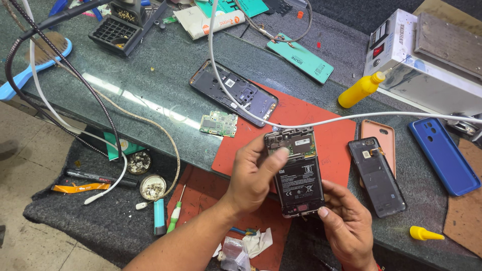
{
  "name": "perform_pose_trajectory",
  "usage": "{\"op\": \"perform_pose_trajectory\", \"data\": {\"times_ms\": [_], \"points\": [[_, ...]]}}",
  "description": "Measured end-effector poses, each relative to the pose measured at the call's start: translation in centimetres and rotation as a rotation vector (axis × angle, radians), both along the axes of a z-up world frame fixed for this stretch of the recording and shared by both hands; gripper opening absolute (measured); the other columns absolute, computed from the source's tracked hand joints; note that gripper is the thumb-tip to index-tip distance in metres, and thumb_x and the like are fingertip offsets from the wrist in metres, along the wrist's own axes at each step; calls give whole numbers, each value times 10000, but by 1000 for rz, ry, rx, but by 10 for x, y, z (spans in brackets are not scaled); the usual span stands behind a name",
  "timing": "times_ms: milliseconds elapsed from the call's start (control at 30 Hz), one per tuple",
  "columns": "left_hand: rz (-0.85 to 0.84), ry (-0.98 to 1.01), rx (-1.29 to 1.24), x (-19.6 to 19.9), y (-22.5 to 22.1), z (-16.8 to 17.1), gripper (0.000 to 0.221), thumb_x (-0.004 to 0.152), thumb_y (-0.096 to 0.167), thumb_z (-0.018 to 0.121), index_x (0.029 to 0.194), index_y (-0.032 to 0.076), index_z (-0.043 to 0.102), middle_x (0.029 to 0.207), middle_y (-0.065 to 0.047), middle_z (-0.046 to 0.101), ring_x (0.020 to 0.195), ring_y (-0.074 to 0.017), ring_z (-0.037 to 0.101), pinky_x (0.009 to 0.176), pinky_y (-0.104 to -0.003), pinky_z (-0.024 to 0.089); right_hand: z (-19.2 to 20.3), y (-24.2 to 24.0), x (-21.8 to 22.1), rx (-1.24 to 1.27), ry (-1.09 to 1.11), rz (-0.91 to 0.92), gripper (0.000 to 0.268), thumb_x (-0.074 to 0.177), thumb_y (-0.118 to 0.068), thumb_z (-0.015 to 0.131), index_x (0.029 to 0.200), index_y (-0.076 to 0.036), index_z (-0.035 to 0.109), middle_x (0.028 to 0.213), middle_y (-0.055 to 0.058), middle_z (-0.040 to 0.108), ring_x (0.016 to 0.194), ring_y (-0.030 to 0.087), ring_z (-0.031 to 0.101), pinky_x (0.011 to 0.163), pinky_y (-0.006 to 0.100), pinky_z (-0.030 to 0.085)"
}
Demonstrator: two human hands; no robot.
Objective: The person uses a screwdriver to remove screws from the internal components of a mobile phone and then detaches the battery and screen assembly.
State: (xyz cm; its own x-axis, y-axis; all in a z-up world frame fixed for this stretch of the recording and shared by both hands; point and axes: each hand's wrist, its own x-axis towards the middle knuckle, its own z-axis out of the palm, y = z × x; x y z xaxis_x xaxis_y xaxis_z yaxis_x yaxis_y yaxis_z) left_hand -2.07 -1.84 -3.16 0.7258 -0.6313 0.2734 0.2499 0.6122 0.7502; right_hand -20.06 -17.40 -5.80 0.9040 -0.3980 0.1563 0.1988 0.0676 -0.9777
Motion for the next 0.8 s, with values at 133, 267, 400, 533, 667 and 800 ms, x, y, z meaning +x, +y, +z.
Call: {"op": "perform_pose_trajectory", "data": {"times_ms": [133,267,400,533,667,800], "points": [[45,-147,55,-2,1,7,253,1041,148,611,1237,-5,661,1120,-30,726,1037,-72,663,937,-264,555,0,-3,4,43,-51,17,495,960,72,539,1436,178,455,1267,293,666,1174,304,672,1006,418,546],[21,-109,31,-3,1,-2,272,1084,181,552,1234,-20,656,1099,-41,718,1013,-77,647,911,-266,546,-2,-3,1,68,-32,4,506,954,80,533,1442,182,446,1279,298,659,1177,302,660,1008,411,534],[37,-37,-62,2,1,-6,363,1123,239,446,1228,-38,654,1084,-51,723,1001,-83,645,926,-251,521,-1,-2,2,54,-18,9,506,940,74,530,1427,181,443,1279,293,660,1181,306,663,1002,423,541],[59,184,-91,6,-3,-7,328,1075,213,450,1205,-28,630,1046,-61,721,952,-105,667,883,-263,528,1,0,2,5,6,7,510,941,70,539,1431,187,458,1247,298,672,1181,303,664,1030,414,525],[124,1,-66,5,-3,-10,320,1116,194,457,1221,-44,643,1056,-57,718,974,-76,641,907,-248,515,2,2,2,10,7,-3,497,944,62,540,1419,185,464,1247,291,676,1171,299,670,1018,417,535],[139,29,-60,5,-5,-13,280,1123,162,493,1206,-55,650,1027,-55,713,931,-74,625,856,-252,509,4,3,3,-46,33,-19,497,942,59,547,1418,177,471,1239,287,683,1171,289,673,1017,399,533]]}}
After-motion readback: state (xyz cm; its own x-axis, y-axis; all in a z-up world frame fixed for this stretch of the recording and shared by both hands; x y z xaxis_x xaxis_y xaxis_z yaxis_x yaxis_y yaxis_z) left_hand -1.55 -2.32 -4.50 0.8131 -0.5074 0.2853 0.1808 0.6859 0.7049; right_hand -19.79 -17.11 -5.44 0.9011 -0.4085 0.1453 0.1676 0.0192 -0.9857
